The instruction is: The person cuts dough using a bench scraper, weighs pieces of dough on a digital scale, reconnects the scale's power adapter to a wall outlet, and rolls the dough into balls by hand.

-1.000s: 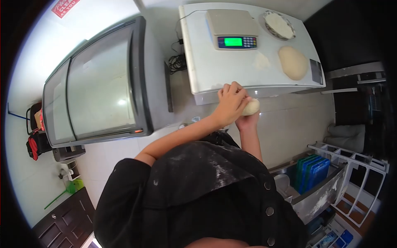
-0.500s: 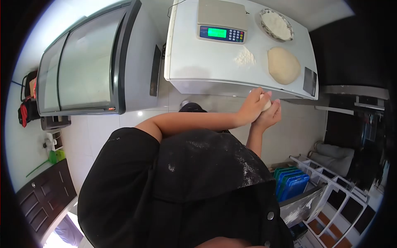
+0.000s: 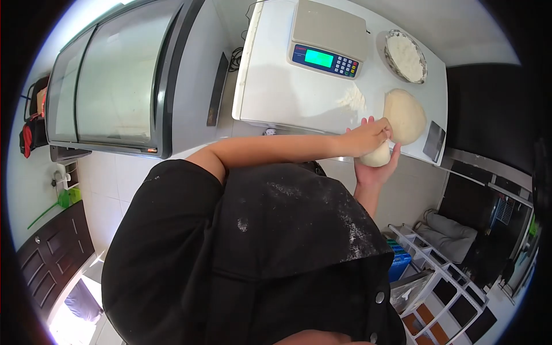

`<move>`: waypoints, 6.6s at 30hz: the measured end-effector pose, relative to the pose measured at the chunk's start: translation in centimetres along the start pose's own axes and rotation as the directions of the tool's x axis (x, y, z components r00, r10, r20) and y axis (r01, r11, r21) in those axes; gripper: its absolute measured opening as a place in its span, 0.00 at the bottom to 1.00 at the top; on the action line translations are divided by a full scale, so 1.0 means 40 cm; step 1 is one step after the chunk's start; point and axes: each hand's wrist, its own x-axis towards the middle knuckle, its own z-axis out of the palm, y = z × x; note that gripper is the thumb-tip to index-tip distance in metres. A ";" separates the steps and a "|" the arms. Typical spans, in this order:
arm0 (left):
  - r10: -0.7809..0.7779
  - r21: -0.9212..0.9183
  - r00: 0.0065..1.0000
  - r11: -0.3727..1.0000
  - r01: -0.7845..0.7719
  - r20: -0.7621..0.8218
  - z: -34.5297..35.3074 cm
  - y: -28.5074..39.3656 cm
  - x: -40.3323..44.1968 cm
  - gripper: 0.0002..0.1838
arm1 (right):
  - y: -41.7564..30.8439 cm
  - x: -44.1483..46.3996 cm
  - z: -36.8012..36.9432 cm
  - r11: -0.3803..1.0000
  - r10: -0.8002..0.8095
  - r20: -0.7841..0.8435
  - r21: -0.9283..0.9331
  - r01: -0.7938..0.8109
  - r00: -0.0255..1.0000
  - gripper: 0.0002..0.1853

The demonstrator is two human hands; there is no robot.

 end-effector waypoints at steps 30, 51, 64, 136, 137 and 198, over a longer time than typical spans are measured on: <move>-0.169 -0.333 0.578 0.924 -0.190 -0.798 -0.327 0.031 -0.091 0.24 | 0.162 0.839 0.343 -0.617 0.136 0.695 -0.497 0.610 0.706 0.33; -0.198 -0.370 0.872 0.929 0.021 -0.448 -0.414 0.010 -0.083 0.14 | 0.094 0.105 -0.247 -0.211 -0.490 0.498 -0.864 0.457 0.716 0.15; -0.200 0.103 0.979 0.976 0.194 0.045 -0.203 -0.047 0.050 0.09 | -0.298 0.265 -0.356 -0.184 -0.806 0.264 -0.962 0.200 0.529 0.21; 0.143 0.463 0.914 0.885 0.055 -0.381 0.016 -0.300 0.547 0.12 | -0.327 0.503 -0.069 -0.437 -0.447 0.105 -0.892 -0.114 0.889 0.28; 0.142 0.461 0.913 0.885 0.057 -0.384 0.015 -0.297 0.546 0.12 | -0.322 0.507 -0.069 -0.441 -0.446 0.100 -0.889 -0.121 0.889 0.28; 0.351 0.572 0.492 0.701 0.426 -0.797 -0.558 0.055 0.280 0.20 | -0.137 0.300 -0.141 -0.007 -0.531 0.087 -0.995 0.098 0.843 0.26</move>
